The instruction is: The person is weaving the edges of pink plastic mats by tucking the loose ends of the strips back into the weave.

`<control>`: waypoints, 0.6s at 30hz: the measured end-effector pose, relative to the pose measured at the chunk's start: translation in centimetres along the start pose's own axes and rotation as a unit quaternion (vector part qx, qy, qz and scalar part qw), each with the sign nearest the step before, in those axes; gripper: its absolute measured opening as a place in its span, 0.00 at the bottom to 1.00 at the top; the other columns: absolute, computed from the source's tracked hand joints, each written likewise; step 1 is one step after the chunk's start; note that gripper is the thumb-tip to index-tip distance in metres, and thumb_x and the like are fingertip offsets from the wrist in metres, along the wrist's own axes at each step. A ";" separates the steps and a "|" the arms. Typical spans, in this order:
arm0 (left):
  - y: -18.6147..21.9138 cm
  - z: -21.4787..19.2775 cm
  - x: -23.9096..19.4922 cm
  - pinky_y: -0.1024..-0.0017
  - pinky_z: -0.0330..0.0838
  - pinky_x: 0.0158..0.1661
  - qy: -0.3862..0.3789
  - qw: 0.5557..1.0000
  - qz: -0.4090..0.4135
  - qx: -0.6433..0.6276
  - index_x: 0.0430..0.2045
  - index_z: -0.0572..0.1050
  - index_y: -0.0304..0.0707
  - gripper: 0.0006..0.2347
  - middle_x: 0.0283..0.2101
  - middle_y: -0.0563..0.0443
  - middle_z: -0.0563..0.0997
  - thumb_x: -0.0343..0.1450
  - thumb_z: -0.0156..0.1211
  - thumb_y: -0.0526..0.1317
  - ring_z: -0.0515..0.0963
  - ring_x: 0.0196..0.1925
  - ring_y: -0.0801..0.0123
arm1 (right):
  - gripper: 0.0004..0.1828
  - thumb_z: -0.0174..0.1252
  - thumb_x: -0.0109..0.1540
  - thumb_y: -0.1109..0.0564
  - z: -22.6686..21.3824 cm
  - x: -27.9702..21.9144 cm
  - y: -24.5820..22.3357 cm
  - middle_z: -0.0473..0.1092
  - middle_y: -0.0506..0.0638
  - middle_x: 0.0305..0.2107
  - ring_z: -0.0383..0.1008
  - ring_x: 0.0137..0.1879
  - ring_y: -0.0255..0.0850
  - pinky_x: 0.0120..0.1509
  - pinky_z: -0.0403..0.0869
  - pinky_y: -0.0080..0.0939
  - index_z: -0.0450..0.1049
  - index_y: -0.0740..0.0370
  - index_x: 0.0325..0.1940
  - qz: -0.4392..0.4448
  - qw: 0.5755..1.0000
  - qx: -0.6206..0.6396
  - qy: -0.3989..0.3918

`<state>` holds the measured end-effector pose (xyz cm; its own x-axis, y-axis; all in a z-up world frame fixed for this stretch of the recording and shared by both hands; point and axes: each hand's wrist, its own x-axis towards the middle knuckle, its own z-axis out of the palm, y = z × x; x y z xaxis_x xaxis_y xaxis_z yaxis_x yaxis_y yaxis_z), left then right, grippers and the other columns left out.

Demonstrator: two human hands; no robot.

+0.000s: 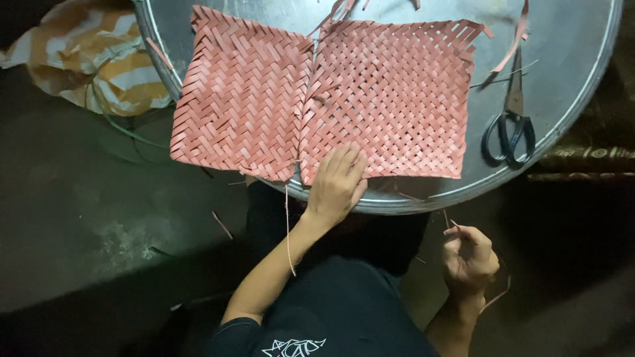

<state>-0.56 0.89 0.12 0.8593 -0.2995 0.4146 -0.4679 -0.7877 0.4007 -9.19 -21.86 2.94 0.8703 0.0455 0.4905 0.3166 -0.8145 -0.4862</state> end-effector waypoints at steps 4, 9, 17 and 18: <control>0.2 0.8 -0.2 0.61 0.61 0.53 0.019 0.999 0.012 0.046 0.39 0.69 0.29 0.14 0.45 0.37 0.71 0.61 0.56 0.33 0.68 0.50 0.54 | 0.07 0.46 0.57 0.71 -0.2 -0.7 0.6 0.69 0.56 0.28 0.70 0.31 0.43 0.34 0.68 0.36 0.63 0.72 0.39 -0.002 1.000 -0.013 -0.008; -0.3 -0.2 -0.9 0.58 0.64 0.51 0.116 0.988 0.021 -0.095 0.40 0.66 0.25 0.14 0.45 0.38 0.70 0.60 0.46 0.24 0.69 0.50 0.51 | 0.08 0.47 0.57 0.73 -0.1 -1.3 0.3 0.69 0.55 0.28 0.70 0.32 0.44 0.37 0.68 0.36 0.63 0.70 0.39 0.052 0.999 0.004 0.003; -0.9 1.1 -3.8 0.75 0.45 0.13 0.307 0.902 -0.170 -0.251 0.26 0.64 0.36 0.04 0.13 0.56 0.60 0.69 0.40 0.34 0.53 0.10 0.76 | 0.06 0.48 0.57 0.71 -0.3 -1.4 0.3 0.68 0.56 0.29 0.69 0.31 0.44 0.35 0.68 0.36 0.65 0.72 0.38 0.020 1.000 -0.017 -0.013; -0.9 0.5 -3.7 0.76 0.53 0.20 0.314 0.892 -0.195 -0.262 0.32 0.64 0.32 0.05 0.19 0.53 0.64 0.69 0.40 0.34 0.58 0.15 0.74 | 0.07 0.47 0.57 0.73 -0.3 -1.3 0.1 0.68 0.57 0.28 0.70 0.32 0.45 0.37 0.69 0.37 0.64 0.73 0.39 0.019 1.000 -0.003 -0.006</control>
<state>-3.21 2.40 -2.16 0.7699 0.4315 0.4702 -0.3328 -0.3571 0.8727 -10.36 -22.17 2.43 0.8865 0.0214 0.4623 0.2809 -0.8188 -0.5007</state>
